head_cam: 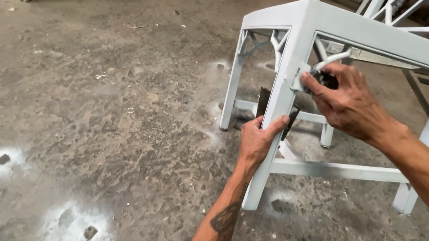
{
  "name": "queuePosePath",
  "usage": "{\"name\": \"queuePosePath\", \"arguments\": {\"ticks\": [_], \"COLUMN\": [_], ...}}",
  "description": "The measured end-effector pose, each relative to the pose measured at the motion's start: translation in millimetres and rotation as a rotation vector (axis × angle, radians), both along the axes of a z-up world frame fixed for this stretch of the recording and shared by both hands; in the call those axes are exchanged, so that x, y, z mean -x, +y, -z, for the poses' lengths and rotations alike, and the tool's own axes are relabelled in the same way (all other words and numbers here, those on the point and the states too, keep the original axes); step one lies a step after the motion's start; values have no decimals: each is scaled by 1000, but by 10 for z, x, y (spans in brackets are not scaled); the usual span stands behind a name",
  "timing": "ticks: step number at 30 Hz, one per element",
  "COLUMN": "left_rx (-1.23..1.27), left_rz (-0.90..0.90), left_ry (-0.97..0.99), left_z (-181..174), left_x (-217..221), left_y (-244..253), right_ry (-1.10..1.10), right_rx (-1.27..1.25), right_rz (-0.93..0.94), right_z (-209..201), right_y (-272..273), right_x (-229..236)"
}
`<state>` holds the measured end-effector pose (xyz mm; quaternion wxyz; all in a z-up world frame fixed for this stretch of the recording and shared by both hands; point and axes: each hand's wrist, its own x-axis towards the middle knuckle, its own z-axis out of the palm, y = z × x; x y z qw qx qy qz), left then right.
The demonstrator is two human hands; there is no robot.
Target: Repairing and finishing a white chair frame by applying filler and sanding joints with a putty knife and sandpaper.
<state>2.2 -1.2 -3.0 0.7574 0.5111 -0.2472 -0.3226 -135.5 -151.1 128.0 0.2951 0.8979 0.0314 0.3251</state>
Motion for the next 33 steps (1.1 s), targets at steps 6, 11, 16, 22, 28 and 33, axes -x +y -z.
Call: {"name": "queuePosePath", "arguments": {"ticks": [6,11,16,22,28,33], "left_rx": [7,18,15,15,49,72], "left_rz": [-5,3,15,6,2,19], "left_ry": [20,35,26,30,40,68], "left_z": [-77,-64,-88,-96,18,74], "left_x": [26,28,15,33,17,47], "left_y": [66,79,106,113,20,27], "right_ry": [-43,-37,-23,-36,-110,-222], "right_rx": [-66,-59,-30,-4,-162,-190], "right_rz": [-25,-105,-99,-53,-39,91], "right_z": [-61,-145,-138,-79,-145,-324], "right_y": [-205,-206,-232,-176,171,509], "right_x": [-10,-187,-212,-161,-71,-308]}}
